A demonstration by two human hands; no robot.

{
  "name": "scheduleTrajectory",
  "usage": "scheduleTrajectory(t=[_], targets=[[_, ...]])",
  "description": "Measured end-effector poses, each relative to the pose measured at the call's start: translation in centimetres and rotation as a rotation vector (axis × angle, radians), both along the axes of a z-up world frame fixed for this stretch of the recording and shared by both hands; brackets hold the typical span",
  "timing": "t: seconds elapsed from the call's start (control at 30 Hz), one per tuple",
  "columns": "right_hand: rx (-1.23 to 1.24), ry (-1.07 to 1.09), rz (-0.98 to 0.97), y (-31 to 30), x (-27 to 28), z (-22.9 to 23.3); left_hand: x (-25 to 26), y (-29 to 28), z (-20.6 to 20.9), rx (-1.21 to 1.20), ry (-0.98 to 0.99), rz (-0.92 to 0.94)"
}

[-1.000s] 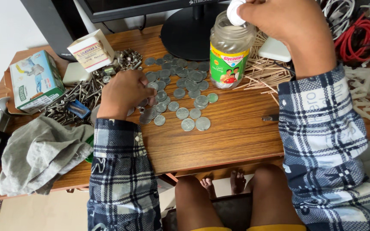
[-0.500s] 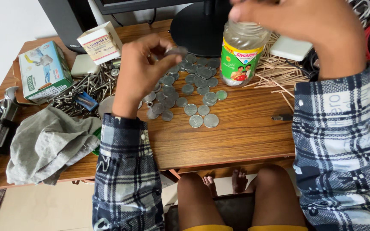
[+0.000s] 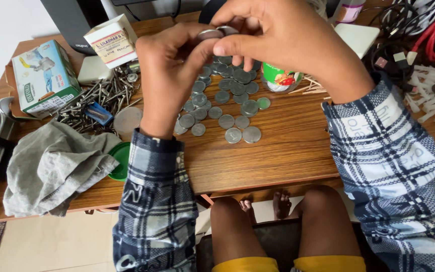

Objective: The person sorts a pile of coins on a wooden desk, picking them up and placing them into a clear plastic jar. The person also briefly handles a small wooden block before continuing to transfer coins into the jar.

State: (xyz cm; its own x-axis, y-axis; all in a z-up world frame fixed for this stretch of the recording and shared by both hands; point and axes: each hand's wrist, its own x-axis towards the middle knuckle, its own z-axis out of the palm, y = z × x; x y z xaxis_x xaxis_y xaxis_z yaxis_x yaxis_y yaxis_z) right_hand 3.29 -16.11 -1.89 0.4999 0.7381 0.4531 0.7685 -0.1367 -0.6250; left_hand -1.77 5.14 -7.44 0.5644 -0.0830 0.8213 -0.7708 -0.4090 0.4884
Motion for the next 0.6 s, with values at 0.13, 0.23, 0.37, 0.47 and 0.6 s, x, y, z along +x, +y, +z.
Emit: scheduleTrajectory(t=[0.13,0.23,0.37,0.47,0.6], targets=[[0.059,-0.021,-0.022,0.2,-0.4,-0.3,-0.7,-0.1,0.4,0.326,-0.242,0.317],[0.081,-0.101,-0.06,0.3,-0.9,-0.5,-0.5,-0.8,0.3,0.509,-0.355,0.589],[0.032,-0.355,-0.141,0.5,-1.1,-0.9,0.0,-1.2,-0.4,0.542,-0.295,0.656],[-0.008,-0.536,-0.119,0.9,-0.2,-1.1,0.1,-0.9,-0.6,0.46,-0.193,0.533],[0.02,-0.696,0.015,0.8,1.2,0.3,0.1,-1.2,-0.1,0.401,0.005,0.339]])
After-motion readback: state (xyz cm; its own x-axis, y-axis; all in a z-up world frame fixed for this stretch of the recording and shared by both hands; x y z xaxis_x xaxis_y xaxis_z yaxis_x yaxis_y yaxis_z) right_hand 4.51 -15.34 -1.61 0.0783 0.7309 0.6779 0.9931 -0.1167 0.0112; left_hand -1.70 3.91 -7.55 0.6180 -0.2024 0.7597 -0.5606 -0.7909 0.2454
